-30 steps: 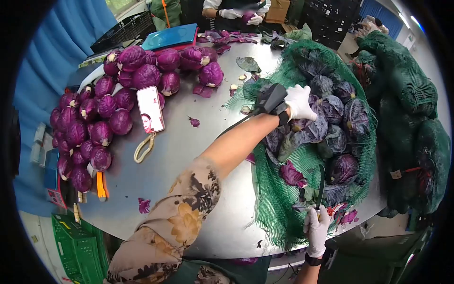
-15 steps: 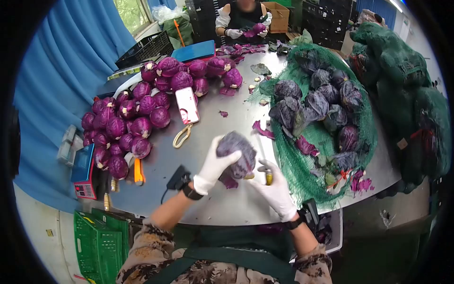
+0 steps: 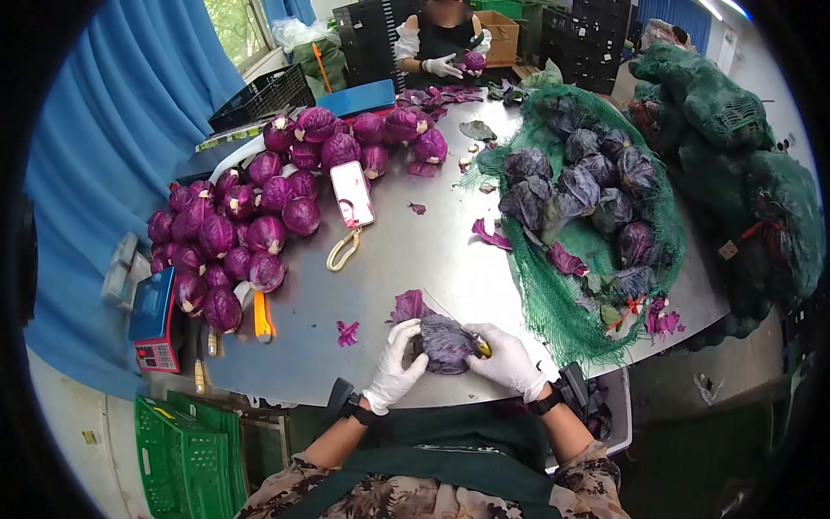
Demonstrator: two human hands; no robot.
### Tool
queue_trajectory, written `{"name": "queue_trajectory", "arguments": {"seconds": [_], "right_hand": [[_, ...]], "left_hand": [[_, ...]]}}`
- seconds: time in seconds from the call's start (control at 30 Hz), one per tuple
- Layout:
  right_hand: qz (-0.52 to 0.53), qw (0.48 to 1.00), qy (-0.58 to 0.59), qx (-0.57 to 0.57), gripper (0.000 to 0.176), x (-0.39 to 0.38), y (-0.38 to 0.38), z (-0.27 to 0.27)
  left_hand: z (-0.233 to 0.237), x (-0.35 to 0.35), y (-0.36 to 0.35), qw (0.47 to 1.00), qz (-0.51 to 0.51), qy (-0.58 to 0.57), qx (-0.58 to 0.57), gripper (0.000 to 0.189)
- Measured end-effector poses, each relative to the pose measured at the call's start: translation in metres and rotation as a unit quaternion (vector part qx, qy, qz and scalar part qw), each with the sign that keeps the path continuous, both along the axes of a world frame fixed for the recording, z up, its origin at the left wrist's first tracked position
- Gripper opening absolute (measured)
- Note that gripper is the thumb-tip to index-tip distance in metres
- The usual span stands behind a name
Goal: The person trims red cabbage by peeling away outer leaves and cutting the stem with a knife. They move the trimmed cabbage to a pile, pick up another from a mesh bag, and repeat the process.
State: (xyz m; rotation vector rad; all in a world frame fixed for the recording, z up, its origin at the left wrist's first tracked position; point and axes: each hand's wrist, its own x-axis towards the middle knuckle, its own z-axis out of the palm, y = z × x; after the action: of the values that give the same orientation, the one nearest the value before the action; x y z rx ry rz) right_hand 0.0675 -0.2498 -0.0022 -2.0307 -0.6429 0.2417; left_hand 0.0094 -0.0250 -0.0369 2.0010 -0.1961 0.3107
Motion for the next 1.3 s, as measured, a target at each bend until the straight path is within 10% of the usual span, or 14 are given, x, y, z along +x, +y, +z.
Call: {"name": "queue_trajectory", "arguments": {"seconds": [0.3, 0.8, 0.93, 1.13, 1.3], "right_hand": [[-0.070, 0.992, -0.096, -0.035, 0.037, 0.006, 0.019, 0.011], [-0.294, 0.898, -0.139, -0.296, 0.028, 0.070, -0.015, -0.062], [-0.245, 0.958, -0.063, -0.133, 0.051, 0.060, -0.028, -0.029], [-0.130, 0.989, 0.063, 0.030, 0.023, -0.026, -0.041, 0.035], [-0.106, 0.992, -0.006, -0.070, 0.021, -0.069, -0.032, 0.002]], "left_hand": [[0.025, 0.021, -0.015, 0.976, -0.030, 0.021, 0.215, 0.071], [0.013, -0.002, -0.015, 0.992, 0.010, -0.013, 0.127, 0.072], [0.009, -0.020, -0.007, 0.996, 0.035, 0.019, 0.076, 0.073], [0.014, -0.015, -0.015, 0.990, 0.026, 0.052, 0.127, 0.084], [0.016, -0.008, -0.016, 0.990, 0.012, 0.043, 0.133, 0.080]]}}
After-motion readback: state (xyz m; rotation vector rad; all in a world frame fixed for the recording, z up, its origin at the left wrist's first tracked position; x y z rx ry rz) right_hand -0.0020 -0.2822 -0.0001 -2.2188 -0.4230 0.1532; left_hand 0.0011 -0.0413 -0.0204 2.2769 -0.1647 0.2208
